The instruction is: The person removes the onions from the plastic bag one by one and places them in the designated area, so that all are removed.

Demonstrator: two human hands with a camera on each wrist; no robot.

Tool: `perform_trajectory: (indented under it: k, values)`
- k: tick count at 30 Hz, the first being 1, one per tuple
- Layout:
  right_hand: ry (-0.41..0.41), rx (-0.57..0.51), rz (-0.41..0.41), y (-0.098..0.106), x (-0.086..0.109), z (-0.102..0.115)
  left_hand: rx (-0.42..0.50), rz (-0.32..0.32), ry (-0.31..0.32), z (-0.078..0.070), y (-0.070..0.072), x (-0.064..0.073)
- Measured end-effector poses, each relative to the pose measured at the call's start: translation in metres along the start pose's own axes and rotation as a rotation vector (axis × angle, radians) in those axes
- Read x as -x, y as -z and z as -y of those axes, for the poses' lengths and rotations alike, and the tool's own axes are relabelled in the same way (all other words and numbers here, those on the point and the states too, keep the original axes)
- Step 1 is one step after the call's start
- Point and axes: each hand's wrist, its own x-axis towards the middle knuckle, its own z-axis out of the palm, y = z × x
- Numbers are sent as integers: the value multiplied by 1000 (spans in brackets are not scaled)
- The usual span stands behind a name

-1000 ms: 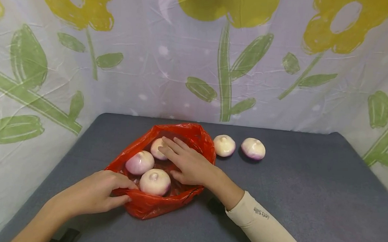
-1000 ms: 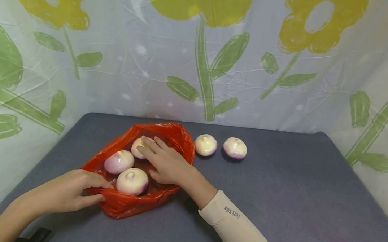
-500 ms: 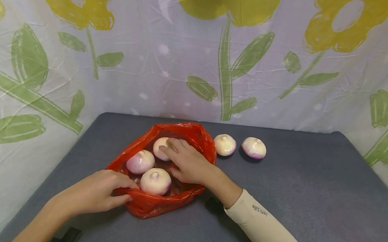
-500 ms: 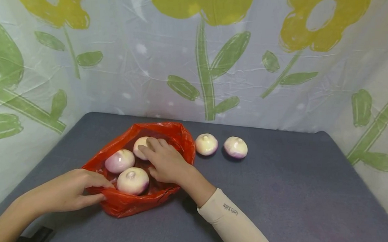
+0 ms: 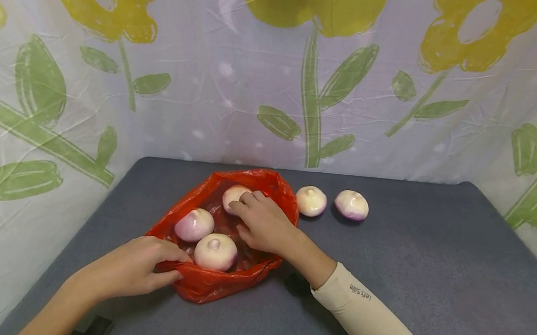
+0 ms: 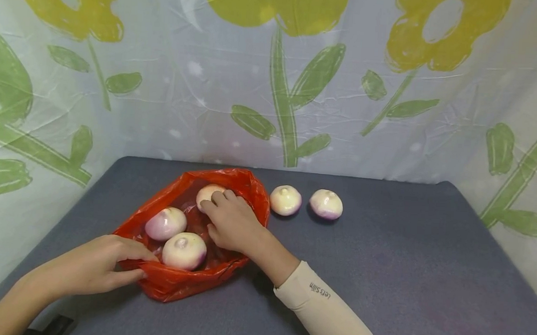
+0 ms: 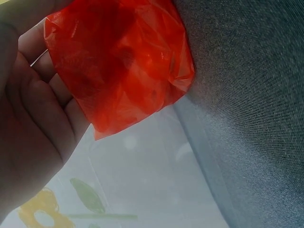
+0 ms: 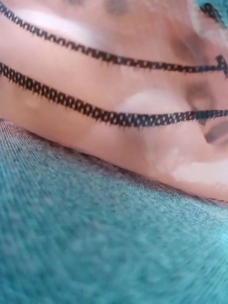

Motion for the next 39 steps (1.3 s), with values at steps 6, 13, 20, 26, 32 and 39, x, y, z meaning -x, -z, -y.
perform_trajectory:
  k: [6, 13, 20, 26, 32, 39]
  values:
    - [-44, -59, 74, 0, 0, -5, -2, -1, 3, 0, 0, 0]
    - [-43, -114, 139, -2, -3, -15, 16, 8, 10, 0, 2, -1]
    - [-61, -129, 155, -1, -6, -15, 27, 1, -6, -1, 2, -1]
    - [-105, -129, 335, 6, -3, -9, 20, 7, 0, -2, 3, -1]
    - [-126, -134, 418, 13, 2, -5, 17, 18, 5, -1, 2, 0]
    - [-75, -189, 479, 25, 4, -8, 7, 1, -11, 1, 1, 0]
